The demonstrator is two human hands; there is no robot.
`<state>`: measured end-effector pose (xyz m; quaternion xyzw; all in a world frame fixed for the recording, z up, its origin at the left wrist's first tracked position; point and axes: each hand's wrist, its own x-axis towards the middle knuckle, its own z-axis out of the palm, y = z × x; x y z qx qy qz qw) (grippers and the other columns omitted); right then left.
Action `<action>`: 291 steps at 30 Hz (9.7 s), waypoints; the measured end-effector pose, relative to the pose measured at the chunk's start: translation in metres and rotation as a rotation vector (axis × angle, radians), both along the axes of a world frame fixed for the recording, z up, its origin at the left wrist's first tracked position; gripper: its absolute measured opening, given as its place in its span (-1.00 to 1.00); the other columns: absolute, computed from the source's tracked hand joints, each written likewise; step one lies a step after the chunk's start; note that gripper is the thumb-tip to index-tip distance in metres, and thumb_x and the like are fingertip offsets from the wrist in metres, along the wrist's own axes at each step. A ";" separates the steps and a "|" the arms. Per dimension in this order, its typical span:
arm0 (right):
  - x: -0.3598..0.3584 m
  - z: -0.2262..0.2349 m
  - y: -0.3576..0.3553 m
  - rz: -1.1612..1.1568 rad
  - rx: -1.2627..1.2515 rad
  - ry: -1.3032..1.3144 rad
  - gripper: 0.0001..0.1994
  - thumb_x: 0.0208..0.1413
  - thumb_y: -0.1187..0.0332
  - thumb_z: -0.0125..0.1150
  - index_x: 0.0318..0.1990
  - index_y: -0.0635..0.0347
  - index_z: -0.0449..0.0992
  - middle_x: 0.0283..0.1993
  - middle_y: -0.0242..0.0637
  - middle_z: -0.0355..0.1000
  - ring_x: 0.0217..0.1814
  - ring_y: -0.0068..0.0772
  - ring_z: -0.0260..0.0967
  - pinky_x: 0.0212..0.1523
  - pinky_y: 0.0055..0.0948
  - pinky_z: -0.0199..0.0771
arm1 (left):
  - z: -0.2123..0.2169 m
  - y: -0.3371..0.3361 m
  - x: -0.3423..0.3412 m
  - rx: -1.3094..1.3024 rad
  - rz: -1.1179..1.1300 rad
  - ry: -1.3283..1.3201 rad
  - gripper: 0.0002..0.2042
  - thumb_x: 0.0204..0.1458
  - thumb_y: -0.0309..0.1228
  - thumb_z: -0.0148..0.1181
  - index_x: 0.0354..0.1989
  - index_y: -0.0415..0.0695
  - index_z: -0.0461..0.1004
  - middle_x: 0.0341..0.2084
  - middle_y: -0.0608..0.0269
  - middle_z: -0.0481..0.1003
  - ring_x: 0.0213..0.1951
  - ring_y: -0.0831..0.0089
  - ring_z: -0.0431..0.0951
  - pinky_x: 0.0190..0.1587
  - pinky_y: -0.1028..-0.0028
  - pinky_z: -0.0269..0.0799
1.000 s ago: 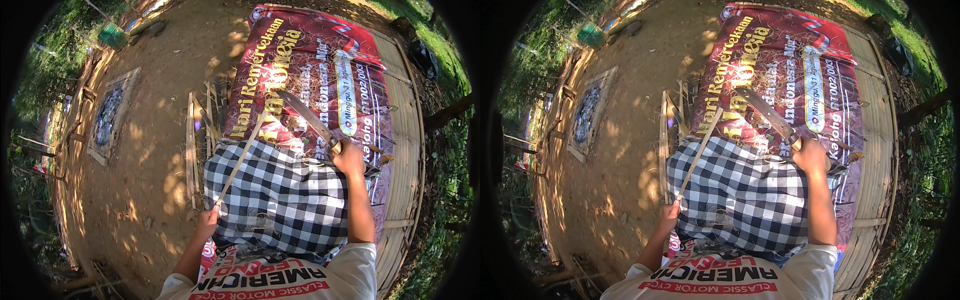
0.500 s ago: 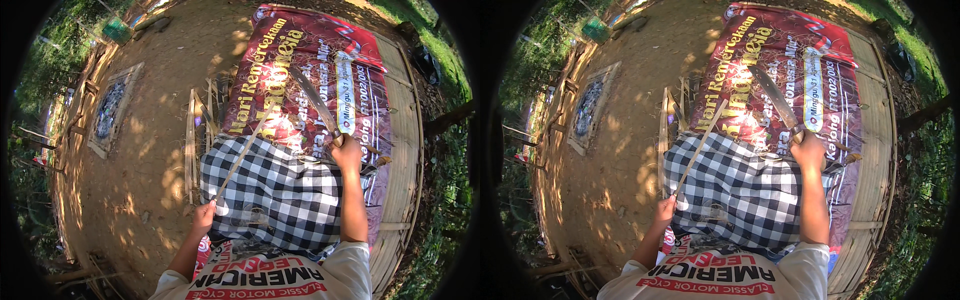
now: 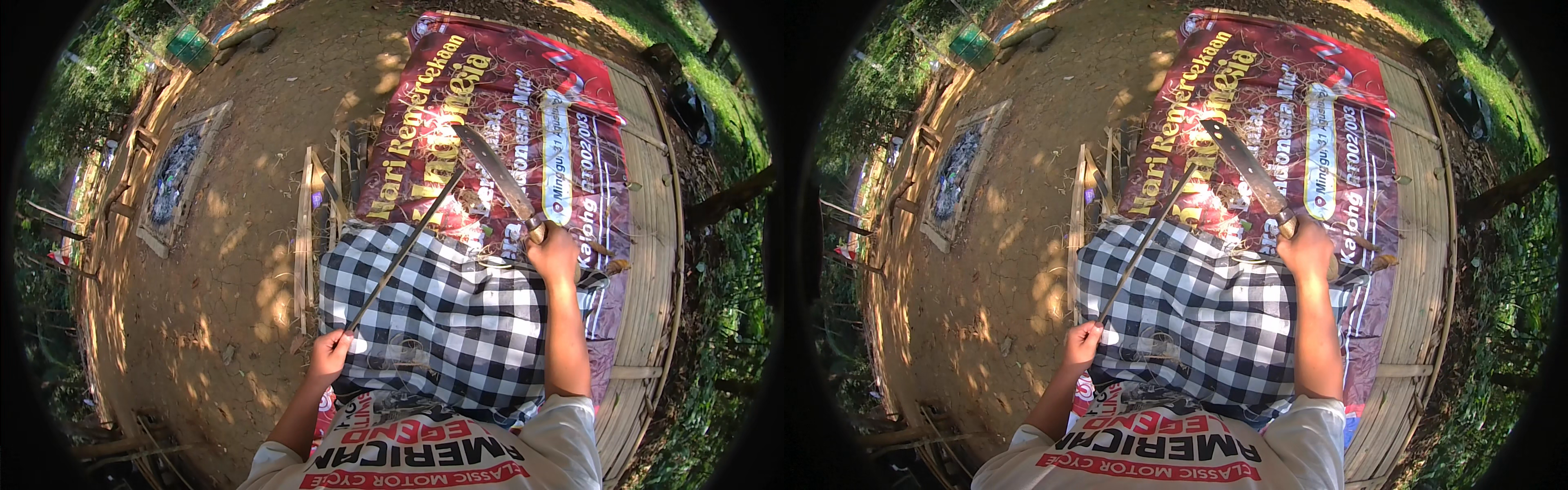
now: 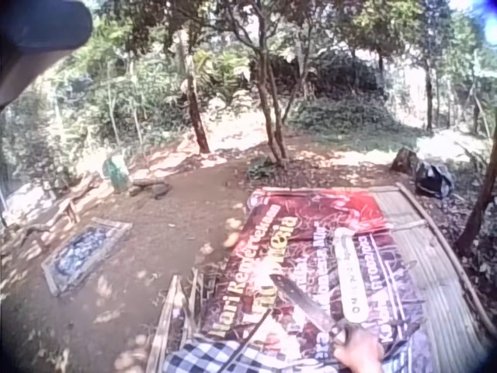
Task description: The person strips a bamboo stick by running a blade along its length and then places it with other sticks on the ground.
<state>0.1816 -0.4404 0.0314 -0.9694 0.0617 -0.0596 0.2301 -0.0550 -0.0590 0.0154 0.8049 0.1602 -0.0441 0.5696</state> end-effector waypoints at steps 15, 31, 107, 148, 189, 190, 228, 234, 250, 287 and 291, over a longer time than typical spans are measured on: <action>0.000 -0.010 -0.005 0.035 -0.015 -0.007 -0.76 -0.16 0.27 0.20 -0.31 0.17 0.51 -0.37 -0.01 0.51 -0.24 0.09 0.46 -0.22 -0.06 0.44 | 0.001 0.000 0.004 0.047 -0.033 0.023 -0.73 0.15 -0.40 0.11 -0.58 -0.25 0.36 -0.70 0.54 0.16 -0.58 0.73 0.09 -0.55 0.57 0.03; 0.001 -0.012 -0.002 0.047 -0.090 0.045 -0.71 -0.20 0.27 0.25 -0.30 0.21 0.50 -0.39 0.04 0.50 -0.27 0.11 0.46 -0.20 -0.05 0.43 | -0.008 0.005 0.006 0.001 0.023 0.030 -0.73 0.12 -0.35 0.16 -0.55 -0.29 0.44 -0.76 0.53 0.20 -0.62 0.72 0.12 -0.60 0.54 0.05; -0.039 0.027 0.133 0.210 0.182 0.174 -0.77 -0.21 0.33 0.21 -0.34 0.20 0.53 -0.49 0.02 0.47 -0.37 0.13 0.45 -0.26 -0.07 0.45 | -0.008 0.044 0.007 0.159 -0.121 0.086 -0.70 0.16 -0.33 0.10 -0.55 -0.30 0.45 -0.75 0.04 0.38 -0.72 0.40 0.35 -0.59 0.42 0.26; 0.111 0.012 -0.014 -0.193 -0.420 0.157 -0.74 -0.07 0.32 0.14 -0.33 0.40 0.54 -0.28 0.16 0.50 -0.19 0.17 0.48 -0.16 -0.06 0.47 | -0.035 0.034 0.010 0.593 -0.005 -0.003 -0.72 0.16 -0.29 0.05 -0.50 -0.23 0.43 -0.75 -0.08 0.38 -0.65 -0.07 0.44 -0.59 0.15 0.30; 0.028 -0.016 0.147 0.649 -0.302 0.117 -0.80 -0.21 0.36 0.20 -0.36 0.18 0.50 -0.41 -0.10 0.51 -0.38 -0.14 0.53 -0.30 -0.27 0.51 | -0.033 0.047 0.019 0.341 -0.051 -0.002 -0.67 0.18 -0.30 0.03 -0.55 -0.29 0.38 -0.76 -0.12 0.26 -0.74 0.13 0.25 -0.61 0.30 0.21; 0.042 -0.017 0.134 0.554 -0.337 0.149 -0.80 -0.20 0.36 0.20 -0.36 0.20 0.51 -0.40 -0.07 0.52 -0.37 -0.12 0.53 -0.30 -0.26 0.51 | -0.033 0.047 0.020 0.346 -0.056 -0.006 -0.68 0.18 -0.30 0.03 -0.55 -0.29 0.38 -0.76 -0.12 0.26 -0.75 0.12 0.26 -0.61 0.29 0.21; -0.049 0.039 0.118 0.478 0.631 0.267 -0.67 -0.07 0.47 0.26 -0.11 0.33 0.41 -0.50 -0.11 0.45 -0.54 -0.20 0.44 -0.46 -0.37 0.43 | -0.041 0.073 0.030 0.019 -0.151 0.231 -0.47 0.22 -0.08 -0.02 -0.72 -0.24 0.32 -0.82 0.31 0.24 -0.69 0.51 0.20 -0.57 0.39 0.15; -0.051 0.046 0.130 0.345 1.331 0.727 -0.83 0.07 0.56 0.17 -0.18 0.36 0.37 -0.54 -0.33 0.36 -0.63 -0.55 0.31 -0.61 -0.53 0.34 | -0.031 0.063 0.035 0.255 -0.130 0.165 -0.51 0.19 -0.16 0.04 -0.64 -0.36 0.35 -0.81 -0.03 0.21 -0.70 0.27 0.15 -0.56 0.26 0.19; -0.063 0.017 0.141 0.173 1.258 0.793 -0.81 -0.08 0.69 0.15 -0.27 0.37 0.37 -0.56 -0.26 0.37 -0.66 -0.47 0.33 -0.62 -0.47 0.36 | -0.034 0.077 0.044 0.216 -0.242 0.203 -0.52 0.19 -0.17 0.03 -0.63 -0.38 0.37 -0.81 0.03 0.26 -0.68 0.37 0.22 -0.54 0.29 0.21; -0.116 0.000 0.136 0.271 1.196 1.124 -0.75 -0.16 0.65 0.18 -0.24 0.33 0.38 -0.55 -0.27 0.37 -0.61 -0.42 0.38 -0.57 -0.45 0.44 | -0.034 0.082 0.046 0.089 -0.242 0.277 -0.47 0.20 -0.11 0.02 -0.69 -0.33 0.35 -0.82 0.23 0.24 -0.66 0.49 0.19 -0.57 0.36 0.17; -0.116 0.000 0.132 0.292 1.202 1.125 -0.77 -0.13 0.64 0.20 -0.25 0.33 0.38 -0.55 -0.28 0.37 -0.62 -0.43 0.38 -0.57 -0.45 0.42 | -0.033 0.082 0.044 0.144 -0.261 0.267 -0.47 0.21 -0.10 -0.02 -0.66 -0.33 0.37 -0.78 0.26 0.31 -0.63 0.49 0.25 -0.52 0.39 0.23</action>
